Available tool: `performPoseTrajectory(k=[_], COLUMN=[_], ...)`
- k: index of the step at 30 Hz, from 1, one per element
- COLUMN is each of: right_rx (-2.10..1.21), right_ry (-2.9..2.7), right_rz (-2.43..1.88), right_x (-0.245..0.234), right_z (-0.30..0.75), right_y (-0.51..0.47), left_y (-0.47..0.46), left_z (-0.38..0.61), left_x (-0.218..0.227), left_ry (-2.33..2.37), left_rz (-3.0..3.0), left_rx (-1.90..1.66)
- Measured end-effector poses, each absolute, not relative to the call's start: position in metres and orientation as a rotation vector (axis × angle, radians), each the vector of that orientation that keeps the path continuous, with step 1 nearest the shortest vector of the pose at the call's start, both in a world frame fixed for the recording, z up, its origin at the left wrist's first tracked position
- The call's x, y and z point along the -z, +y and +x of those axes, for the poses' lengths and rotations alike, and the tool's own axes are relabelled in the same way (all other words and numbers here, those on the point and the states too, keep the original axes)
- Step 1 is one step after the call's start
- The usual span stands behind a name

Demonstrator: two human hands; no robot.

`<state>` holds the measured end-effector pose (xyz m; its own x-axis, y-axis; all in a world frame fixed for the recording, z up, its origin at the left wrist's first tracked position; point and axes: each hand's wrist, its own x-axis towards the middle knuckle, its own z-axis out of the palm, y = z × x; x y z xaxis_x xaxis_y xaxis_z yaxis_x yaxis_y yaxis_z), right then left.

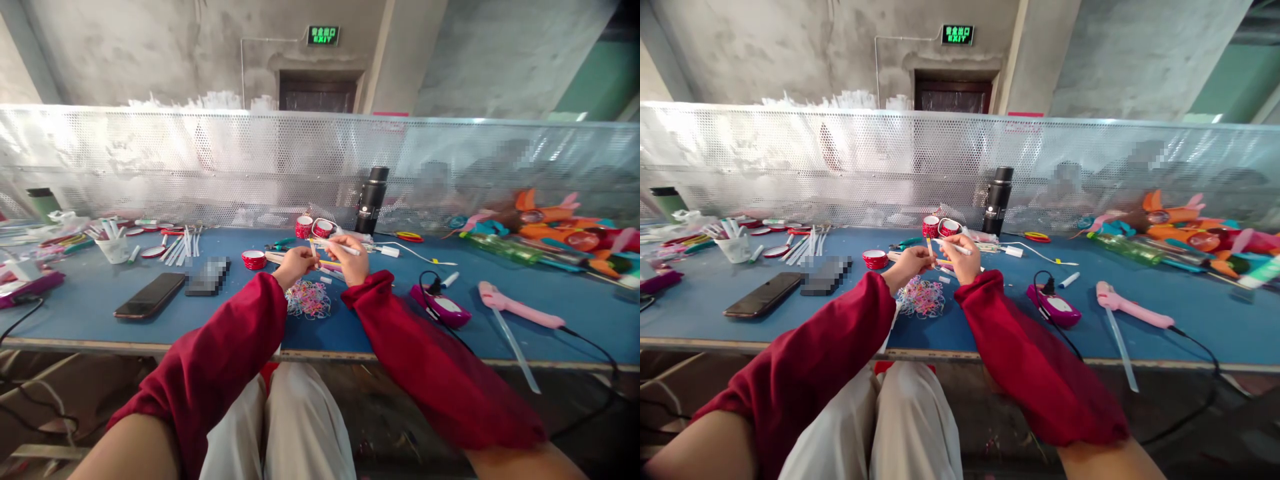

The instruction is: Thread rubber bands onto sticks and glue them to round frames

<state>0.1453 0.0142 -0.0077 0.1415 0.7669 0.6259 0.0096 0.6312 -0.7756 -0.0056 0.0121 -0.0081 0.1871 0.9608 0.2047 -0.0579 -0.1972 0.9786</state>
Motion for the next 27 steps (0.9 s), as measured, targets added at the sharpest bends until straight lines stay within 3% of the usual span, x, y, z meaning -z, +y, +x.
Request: performPoseTrajectory(k=[7, 27], right_rx=[-0.388, -0.288], right_ry=[-1.519, -1.520], right_rz=[-0.773, -0.823], right_x=[0.0147, 0.0121], right_z=[0.1437, 0.1438], right_y=[0.0120, 0.0105], left_y=[0.0104, 0.0101], left_z=[-0.0062, -0.0061], left_x=[0.0064, 0.0066], left_ry=[0.941, 0.942], left_rz=[1.440, 1.425], left_rx=[-1.206, -1.232])
